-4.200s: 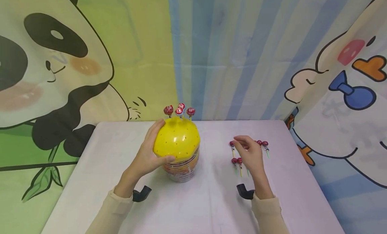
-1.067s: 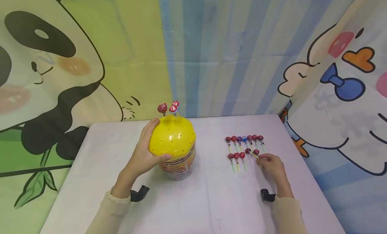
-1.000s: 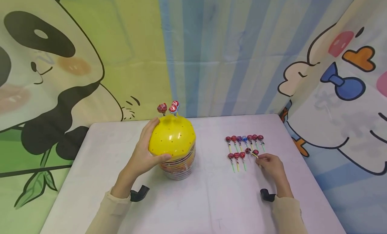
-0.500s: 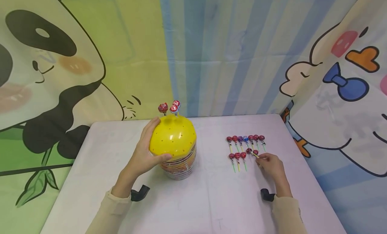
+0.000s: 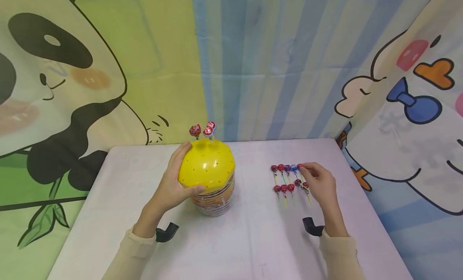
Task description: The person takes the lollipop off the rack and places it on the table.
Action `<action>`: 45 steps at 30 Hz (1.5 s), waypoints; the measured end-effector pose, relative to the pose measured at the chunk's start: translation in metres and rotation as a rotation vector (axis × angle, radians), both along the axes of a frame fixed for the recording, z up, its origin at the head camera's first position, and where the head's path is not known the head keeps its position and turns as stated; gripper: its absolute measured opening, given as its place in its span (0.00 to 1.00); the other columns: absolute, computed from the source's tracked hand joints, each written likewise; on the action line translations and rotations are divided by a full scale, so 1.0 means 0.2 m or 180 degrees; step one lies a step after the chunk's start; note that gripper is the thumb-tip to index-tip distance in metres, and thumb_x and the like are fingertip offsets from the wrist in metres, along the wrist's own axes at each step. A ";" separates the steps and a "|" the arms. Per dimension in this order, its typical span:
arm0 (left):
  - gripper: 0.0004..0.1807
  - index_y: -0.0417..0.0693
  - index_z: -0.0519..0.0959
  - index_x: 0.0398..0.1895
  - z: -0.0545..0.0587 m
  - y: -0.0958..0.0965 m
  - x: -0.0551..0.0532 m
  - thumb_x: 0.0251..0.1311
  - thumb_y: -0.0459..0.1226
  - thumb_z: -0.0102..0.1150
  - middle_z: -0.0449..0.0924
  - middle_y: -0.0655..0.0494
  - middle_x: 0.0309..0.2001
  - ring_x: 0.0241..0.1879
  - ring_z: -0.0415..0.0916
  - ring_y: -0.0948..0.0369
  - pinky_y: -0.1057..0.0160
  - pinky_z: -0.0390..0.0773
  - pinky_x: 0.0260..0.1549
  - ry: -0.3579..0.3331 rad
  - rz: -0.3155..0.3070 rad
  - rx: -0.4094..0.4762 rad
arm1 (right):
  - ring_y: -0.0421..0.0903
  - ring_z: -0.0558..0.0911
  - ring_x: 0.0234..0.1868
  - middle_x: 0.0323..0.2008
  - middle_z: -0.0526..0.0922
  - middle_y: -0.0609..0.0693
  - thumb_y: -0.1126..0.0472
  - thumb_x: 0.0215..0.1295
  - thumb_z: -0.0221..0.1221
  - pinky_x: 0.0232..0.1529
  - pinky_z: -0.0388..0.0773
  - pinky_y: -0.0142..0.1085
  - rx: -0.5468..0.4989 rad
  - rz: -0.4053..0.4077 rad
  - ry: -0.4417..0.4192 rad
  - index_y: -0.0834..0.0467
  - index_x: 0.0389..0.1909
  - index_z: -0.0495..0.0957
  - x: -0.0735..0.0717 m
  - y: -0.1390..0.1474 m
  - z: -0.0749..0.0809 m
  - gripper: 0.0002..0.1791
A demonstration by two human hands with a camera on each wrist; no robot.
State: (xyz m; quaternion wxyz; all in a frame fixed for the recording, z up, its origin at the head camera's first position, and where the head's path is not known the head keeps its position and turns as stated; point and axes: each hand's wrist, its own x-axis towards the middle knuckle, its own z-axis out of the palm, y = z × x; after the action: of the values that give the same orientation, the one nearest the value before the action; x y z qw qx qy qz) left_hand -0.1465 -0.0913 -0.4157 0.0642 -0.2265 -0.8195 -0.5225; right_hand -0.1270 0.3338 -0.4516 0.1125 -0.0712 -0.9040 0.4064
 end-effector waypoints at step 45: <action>0.59 0.75 0.49 0.79 0.00 -0.02 0.01 0.46 0.57 0.77 0.42 0.65 0.79 0.70 0.58 0.54 0.40 0.71 0.58 0.0023 -0.0035 -0.0041 | 0.49 0.78 0.48 0.44 0.86 0.50 0.63 0.70 0.62 0.54 0.75 0.48 -0.1470 0.1889 0.1033 0.58 0.46 0.86 -0.28 -0.98 0.50 0.08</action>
State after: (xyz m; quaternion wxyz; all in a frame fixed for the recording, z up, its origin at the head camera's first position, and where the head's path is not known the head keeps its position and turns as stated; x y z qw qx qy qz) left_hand -0.1448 -0.0948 -0.4165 0.0629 -0.2333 -0.8214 -0.5167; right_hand -0.1828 0.1369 -0.3514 0.1125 0.2343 -0.7408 0.6194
